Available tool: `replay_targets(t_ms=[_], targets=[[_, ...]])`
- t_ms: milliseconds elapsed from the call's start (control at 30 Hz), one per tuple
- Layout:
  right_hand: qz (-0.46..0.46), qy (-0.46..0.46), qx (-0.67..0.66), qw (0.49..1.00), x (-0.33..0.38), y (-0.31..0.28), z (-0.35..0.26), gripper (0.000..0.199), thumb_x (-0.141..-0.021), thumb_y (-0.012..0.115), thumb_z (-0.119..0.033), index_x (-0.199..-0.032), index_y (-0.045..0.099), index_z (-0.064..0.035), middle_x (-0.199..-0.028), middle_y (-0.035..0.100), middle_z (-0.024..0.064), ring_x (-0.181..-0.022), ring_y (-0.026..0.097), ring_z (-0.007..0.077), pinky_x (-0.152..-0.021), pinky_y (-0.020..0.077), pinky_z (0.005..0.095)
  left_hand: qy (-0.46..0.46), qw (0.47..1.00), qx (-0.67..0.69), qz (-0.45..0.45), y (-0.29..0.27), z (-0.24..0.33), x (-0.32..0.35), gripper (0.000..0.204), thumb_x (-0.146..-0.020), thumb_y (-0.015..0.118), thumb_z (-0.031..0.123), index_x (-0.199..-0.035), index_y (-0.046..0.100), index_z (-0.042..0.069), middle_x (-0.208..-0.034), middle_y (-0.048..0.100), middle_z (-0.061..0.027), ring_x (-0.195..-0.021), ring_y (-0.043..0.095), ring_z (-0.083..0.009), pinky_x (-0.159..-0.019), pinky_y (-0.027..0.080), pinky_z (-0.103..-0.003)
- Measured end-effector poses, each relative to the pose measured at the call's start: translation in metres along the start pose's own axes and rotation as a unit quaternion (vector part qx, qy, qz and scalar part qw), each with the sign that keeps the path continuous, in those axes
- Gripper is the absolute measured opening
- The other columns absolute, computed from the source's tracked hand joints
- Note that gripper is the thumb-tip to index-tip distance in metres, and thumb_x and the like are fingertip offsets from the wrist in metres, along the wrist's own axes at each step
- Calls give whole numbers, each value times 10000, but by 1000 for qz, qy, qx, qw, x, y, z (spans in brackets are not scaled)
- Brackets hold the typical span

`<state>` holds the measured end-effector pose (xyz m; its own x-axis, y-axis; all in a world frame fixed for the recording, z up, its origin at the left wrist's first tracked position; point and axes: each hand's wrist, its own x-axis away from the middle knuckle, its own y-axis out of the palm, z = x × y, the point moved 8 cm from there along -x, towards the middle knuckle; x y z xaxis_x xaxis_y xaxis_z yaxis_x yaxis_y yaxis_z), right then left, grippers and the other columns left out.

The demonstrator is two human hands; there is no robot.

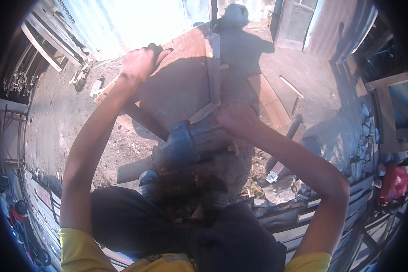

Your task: The person uses a hammer to drive nails into wooden pieces, assembling a rectangular frame. They repeatedly adjust the wood, tap the nails, and reposition the frame on a cluttered outdoor work surface.

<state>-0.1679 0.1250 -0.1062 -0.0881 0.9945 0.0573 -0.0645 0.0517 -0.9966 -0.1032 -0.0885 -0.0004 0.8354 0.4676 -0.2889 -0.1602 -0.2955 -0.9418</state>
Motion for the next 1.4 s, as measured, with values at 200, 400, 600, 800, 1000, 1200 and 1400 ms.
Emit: replay_targets(t_ms=[200,400,600,800,1000,1200,1400], targets=[[93,298,-122,942,20,-8,81,237,-678,671,-100,-855,568,19,-782,636,195,-716,649,350,-661,536,428,44,997,-22,63,-7,28,-9,573,-933,423,524,-788,615,4,-610,635,-135,-618,674,-269,-564,546,-351],[-26,47,2,999,26,-21,-22,215,-662,652,-72,-848,574,2,-715,615,166,-689,645,338,-652,535,427,62,995,-15,76,-2,31,1,578,-930,426,529,-764,618,9,-602,632,-128,-589,668,-264,-533,543,-342],[-48,253,-42,965,33,-7,87,273,-699,678,-183,-868,586,11,-678,615,187,-669,643,344,-628,528,425,72,995,26,66,-9,29,2,562,-928,436,517,-792,638,11,-635,645,-135,-612,671,-277,-554,546,-351],[-21,321,-37,946,56,-31,92,207,-730,647,-122,-874,583,11,-818,637,191,-783,648,356,-707,525,437,41,997,58,27,10,44,-19,531,-918,474,491,-806,658,6,-704,664,-139,-686,681,-268,-636,548,-372],[-42,-18,22,999,30,-53,-34,258,-676,671,-117,-862,538,2,-738,612,135,-717,641,323,-628,523,404,67,995,44,66,13,37,-18,538,-929,457,493,-791,660,14,-668,652,-147,-641,677,-267,-578,547,-361],[-69,282,-37,956,60,-18,100,216,-690,642,-156,-808,583,14,-792,644,188,-738,644,363,-665,523,430,87,995,46,32,2,49,-15,540,-936,446,490,-787,641,9,-664,654,-145,-629,676,-270,-578,551,-372],[-103,380,-137,909,95,43,101,259,-688,655,-199,-848,653,5,-797,653,217,-826,651,368,-768,521,434,56,997,38,43,9,43,-14,535,-927,462,488,-793,649,5,-659,653,-150,-635,675,-268,-594,550,-351]])
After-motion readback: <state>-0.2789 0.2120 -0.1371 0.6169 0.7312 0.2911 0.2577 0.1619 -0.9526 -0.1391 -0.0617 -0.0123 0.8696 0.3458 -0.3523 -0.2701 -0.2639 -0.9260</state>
